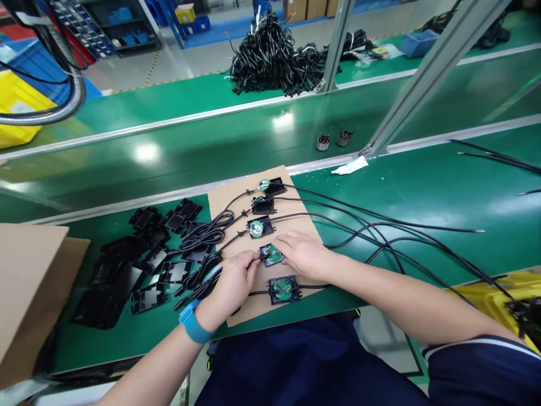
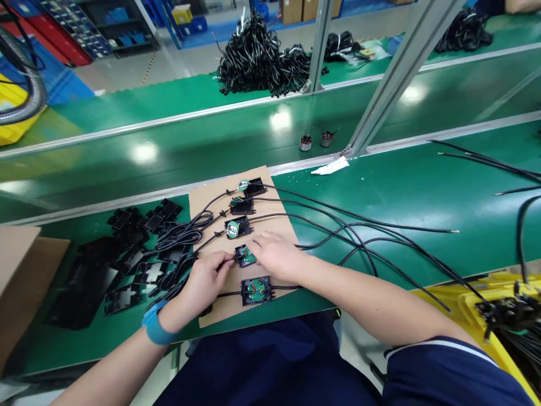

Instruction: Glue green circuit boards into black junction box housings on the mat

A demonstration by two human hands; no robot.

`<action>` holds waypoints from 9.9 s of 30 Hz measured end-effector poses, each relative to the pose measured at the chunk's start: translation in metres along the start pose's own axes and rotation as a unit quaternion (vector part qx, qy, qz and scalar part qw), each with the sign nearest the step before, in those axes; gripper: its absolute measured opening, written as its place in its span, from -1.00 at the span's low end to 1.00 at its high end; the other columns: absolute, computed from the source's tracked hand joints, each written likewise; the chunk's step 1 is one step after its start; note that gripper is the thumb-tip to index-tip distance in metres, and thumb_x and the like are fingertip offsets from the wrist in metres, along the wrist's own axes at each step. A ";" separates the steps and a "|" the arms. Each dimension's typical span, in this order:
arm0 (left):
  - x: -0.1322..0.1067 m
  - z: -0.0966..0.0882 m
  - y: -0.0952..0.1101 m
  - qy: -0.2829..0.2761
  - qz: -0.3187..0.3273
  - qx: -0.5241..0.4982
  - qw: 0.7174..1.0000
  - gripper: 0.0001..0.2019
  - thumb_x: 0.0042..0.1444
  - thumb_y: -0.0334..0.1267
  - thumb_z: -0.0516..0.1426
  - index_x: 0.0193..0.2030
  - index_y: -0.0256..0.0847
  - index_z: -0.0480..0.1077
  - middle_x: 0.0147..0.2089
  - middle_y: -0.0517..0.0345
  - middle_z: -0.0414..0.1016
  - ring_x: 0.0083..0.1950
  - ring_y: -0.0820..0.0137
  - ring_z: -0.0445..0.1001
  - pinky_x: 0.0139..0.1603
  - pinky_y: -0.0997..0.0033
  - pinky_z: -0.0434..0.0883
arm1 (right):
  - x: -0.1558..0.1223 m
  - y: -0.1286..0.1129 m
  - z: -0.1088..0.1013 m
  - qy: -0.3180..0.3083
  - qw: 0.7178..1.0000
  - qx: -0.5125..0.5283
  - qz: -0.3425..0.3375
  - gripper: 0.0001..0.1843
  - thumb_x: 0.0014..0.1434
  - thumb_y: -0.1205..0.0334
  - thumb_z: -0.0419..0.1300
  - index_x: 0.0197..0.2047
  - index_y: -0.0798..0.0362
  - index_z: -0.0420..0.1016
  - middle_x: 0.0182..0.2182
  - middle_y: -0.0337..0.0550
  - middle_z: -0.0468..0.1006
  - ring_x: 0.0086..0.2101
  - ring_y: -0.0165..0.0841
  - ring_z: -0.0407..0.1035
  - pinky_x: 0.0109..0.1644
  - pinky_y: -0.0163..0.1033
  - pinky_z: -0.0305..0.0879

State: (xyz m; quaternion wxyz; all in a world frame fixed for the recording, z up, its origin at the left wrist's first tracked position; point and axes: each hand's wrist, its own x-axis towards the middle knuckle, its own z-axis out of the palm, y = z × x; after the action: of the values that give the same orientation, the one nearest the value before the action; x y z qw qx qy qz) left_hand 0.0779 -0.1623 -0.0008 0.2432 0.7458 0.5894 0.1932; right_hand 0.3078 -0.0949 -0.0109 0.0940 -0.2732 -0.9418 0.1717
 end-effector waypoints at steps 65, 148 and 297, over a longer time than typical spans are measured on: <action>0.046 -0.023 -0.035 0.048 0.072 0.127 0.988 -0.39 0.16 -0.37 0.23 0.34 -0.26 0.17 0.12 -0.16 0.45 0.16 0.06 0.39 0.21 -0.02 0.40 | 0.036 0.019 -0.023 0.113 0.988 -0.046 0.094 -0.67 0.30 0.39 0.09 0.08 0.19 0.52 0.07 0.16 0.51 0.03 -0.07 0.29 0.14 0.04 0.21; 0.075 -0.008 -0.020 -0.029 -0.120 0.052 0.991 -0.72 0.05 -0.32 0.26 -0.43 -0.13 0.17 -0.43 0.23 0.37 -0.34 0.32 0.36 -0.35 0.36 0.15 | 0.055 0.036 -0.021 -0.100 0.992 -0.075 -0.001 -0.77 0.38 0.34 0.00 -0.17 0.15 0.49 -0.32 -0.02 0.57 -0.32 -0.27 0.42 -0.21 -0.21 0.22; 0.125 -0.019 -0.035 -0.047 -0.018 0.095 0.994 -0.85 0.23 -0.22 0.19 -0.30 -0.17 0.31 -0.36 0.13 0.50 -0.34 0.27 0.43 -0.36 0.35 0.14 | 0.062 0.046 -0.028 -0.005 0.984 0.051 0.172 -0.76 0.36 0.37 0.03 -0.29 0.11 0.48 -0.32 -0.07 0.60 -0.30 -0.34 0.44 -0.19 -0.29 0.19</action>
State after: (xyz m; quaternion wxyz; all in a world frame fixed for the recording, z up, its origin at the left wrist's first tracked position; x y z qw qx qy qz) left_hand 0.0684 -0.0314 -0.0054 0.2022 0.7632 0.6061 0.0968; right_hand 0.2859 -0.0172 0.0031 0.0718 -0.4247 -0.8714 0.2346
